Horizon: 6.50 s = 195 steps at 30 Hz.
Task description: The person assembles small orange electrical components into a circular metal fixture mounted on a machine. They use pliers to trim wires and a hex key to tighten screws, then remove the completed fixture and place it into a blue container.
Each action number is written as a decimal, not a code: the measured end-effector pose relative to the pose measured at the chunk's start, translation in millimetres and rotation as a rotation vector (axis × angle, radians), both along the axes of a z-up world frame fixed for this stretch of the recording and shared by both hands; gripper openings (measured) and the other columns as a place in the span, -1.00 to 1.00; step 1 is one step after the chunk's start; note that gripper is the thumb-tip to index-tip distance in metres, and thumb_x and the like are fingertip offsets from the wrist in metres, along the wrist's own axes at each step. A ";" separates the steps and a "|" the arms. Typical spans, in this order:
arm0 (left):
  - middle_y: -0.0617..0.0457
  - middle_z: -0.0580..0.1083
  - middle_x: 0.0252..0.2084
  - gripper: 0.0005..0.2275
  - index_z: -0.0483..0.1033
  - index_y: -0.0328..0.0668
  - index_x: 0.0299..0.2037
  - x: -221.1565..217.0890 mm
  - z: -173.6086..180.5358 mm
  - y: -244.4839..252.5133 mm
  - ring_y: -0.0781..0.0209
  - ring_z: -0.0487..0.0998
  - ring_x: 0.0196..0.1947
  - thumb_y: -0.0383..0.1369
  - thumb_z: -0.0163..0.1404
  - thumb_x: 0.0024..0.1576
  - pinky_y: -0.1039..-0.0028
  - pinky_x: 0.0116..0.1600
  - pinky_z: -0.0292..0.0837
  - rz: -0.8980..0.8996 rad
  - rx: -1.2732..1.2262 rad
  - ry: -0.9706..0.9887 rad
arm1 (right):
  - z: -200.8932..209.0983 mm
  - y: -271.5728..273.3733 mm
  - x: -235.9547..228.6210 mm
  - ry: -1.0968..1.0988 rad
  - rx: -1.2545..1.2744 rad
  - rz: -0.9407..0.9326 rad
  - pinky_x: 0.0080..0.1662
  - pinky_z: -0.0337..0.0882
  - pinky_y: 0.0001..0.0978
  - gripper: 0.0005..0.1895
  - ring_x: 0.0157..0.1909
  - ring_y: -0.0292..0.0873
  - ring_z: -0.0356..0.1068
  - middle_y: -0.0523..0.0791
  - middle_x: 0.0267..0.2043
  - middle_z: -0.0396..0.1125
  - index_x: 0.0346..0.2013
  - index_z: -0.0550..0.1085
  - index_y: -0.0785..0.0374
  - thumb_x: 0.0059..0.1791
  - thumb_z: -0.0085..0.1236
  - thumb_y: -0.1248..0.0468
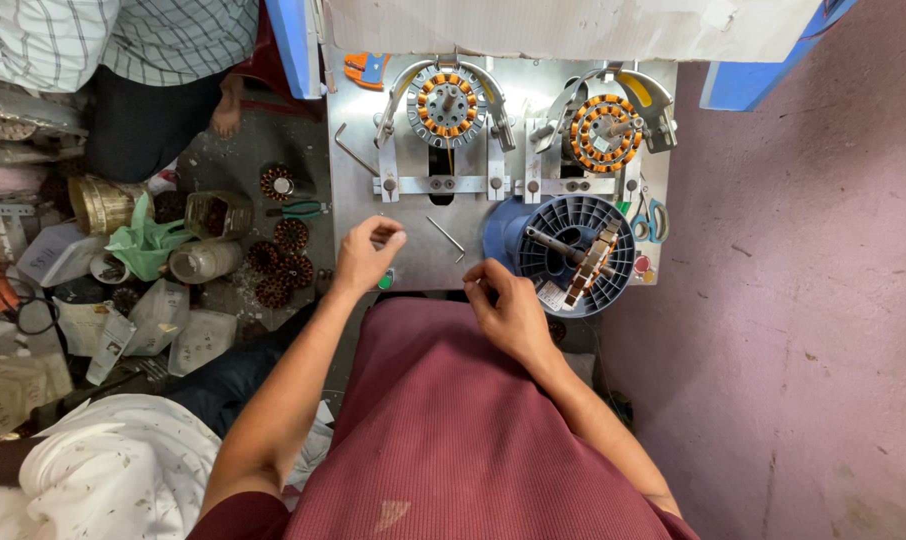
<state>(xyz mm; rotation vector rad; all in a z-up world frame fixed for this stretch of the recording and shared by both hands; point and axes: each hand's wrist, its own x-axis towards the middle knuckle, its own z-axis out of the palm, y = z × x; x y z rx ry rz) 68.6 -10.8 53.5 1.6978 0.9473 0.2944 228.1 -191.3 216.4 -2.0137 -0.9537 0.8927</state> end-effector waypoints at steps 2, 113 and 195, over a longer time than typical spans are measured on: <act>0.02 0.64 -0.21 -0.77 0.58 -0.34 -0.03 25.2 16.6 -6.9 0.31 0.65 -0.20 -0.32 0.02 0.26 0.48 -0.05 0.56 0.046 -0.384 -0.210 | -2.6 6.9 -3.8 -0.030 -0.007 0.073 -0.40 0.38 -0.22 -0.90 -0.51 -0.02 0.45 -0.01 -0.52 0.44 -0.25 0.48 0.31 -0.03 0.13 0.33; 0.07 0.47 -0.16 -0.75 0.54 -0.12 -0.17 -54.2 -46.5 121.9 0.09 0.45 0.02 -0.26 0.24 0.02 0.26 0.07 0.40 -0.786 -0.049 0.378 | -104.7 246.5 76.4 -0.615 -0.098 -0.508 -0.44 0.30 -0.14 -0.89 -0.51 -0.02 0.43 -0.01 -0.53 0.44 -0.35 0.61 0.23 0.04 0.19 0.31; -0.10 0.56 -0.35 -0.80 0.47 -0.43 -0.16 194.3 -123.4 42.3 0.06 0.58 -0.56 -0.71 0.03 0.02 0.39 -0.52 0.41 0.722 -0.748 -0.378 | -205.1 93.7 46.8 -0.102 0.309 -0.479 -0.13 0.60 -0.39 -0.87 -0.17 -0.11 0.58 -0.02 -0.14 0.50 -0.23 0.57 0.41 -0.05 0.30 0.42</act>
